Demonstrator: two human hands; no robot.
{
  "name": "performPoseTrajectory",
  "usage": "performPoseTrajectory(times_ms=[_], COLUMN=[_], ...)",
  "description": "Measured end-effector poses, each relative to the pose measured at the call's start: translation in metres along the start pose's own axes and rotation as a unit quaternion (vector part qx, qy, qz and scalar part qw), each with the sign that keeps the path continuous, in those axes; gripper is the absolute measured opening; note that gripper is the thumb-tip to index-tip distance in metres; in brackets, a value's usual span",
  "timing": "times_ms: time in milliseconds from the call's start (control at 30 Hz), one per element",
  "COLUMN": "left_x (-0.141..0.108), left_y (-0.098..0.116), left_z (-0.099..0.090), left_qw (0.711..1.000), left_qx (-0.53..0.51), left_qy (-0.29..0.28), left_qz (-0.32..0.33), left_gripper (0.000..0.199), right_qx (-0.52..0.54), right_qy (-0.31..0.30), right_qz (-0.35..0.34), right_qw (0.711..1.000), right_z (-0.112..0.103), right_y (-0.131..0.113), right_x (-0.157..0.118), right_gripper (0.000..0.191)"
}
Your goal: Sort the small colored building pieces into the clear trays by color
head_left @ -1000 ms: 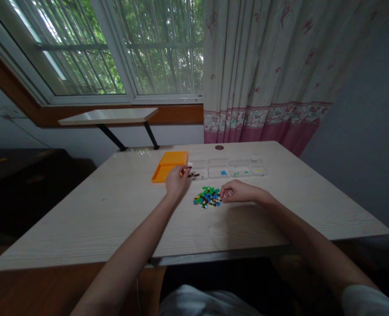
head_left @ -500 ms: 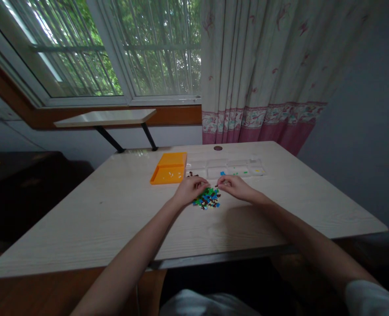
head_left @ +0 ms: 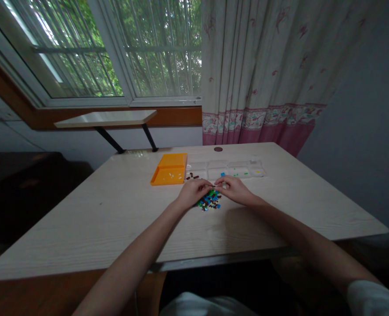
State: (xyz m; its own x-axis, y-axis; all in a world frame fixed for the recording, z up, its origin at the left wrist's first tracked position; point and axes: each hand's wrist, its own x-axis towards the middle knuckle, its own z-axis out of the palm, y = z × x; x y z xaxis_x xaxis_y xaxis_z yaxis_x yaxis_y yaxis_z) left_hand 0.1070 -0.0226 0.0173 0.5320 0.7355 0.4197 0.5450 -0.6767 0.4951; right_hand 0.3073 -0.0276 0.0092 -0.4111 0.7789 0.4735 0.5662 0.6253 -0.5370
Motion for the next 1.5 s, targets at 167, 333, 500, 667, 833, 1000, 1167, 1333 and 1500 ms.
performPoseTrajectory(times_ms=[167,333,500,667,833,1000,1167,1333,1500], left_x=[0.000,0.000,0.000,-0.002,-0.004,-0.003,-0.004,-0.003,0.000], left_y=[0.000,0.000,0.001,0.001,-0.001,0.000,-0.001,-0.003,-0.013], left_z=[0.000,0.000,0.001,-0.007,-0.016,-0.015,-0.015,-0.013,-0.008], left_qw=[1.000,0.999,0.998,0.976,0.965,0.966,0.967,0.967,0.967], left_qx=[-0.012,-0.022,-0.017,-0.020,-0.013,-0.019,-0.025,-0.031,-0.005], left_qy=[-0.003,0.026,0.059,0.214,0.257,0.253,0.249,0.244,0.229], left_qz=[-0.005,-0.015,-0.014,-0.041,-0.049,-0.050,-0.053,-0.064,-0.115], left_gripper=[0.020,0.020,0.017,0.018,0.020,0.022,0.022,0.024,0.028], right_qx=[-0.007,-0.009,-0.007,-0.028,-0.052,-0.049,-0.055,-0.053,-0.045], right_qy=[-0.004,0.021,0.019,-0.031,-0.113,-0.127,-0.132,-0.118,-0.085], right_qz=[-0.013,-0.025,-0.019,-0.014,-0.019,-0.016,-0.020,-0.022,-0.013], right_qw=[1.000,0.999,1.000,0.999,0.992,0.991,0.990,0.991,0.995], right_z=[-0.001,-0.001,-0.002,-0.005,-0.005,-0.006,-0.006,-0.004,-0.003], right_y=[-0.001,-0.002,-0.004,0.002,0.014,0.014,0.014,0.016,0.013], right_x=[0.000,-0.001,0.000,-0.001,-0.004,-0.004,-0.003,-0.003,-0.003], right_gripper=[0.013,0.014,0.016,0.016,0.019,0.017,0.018,0.016,0.014])
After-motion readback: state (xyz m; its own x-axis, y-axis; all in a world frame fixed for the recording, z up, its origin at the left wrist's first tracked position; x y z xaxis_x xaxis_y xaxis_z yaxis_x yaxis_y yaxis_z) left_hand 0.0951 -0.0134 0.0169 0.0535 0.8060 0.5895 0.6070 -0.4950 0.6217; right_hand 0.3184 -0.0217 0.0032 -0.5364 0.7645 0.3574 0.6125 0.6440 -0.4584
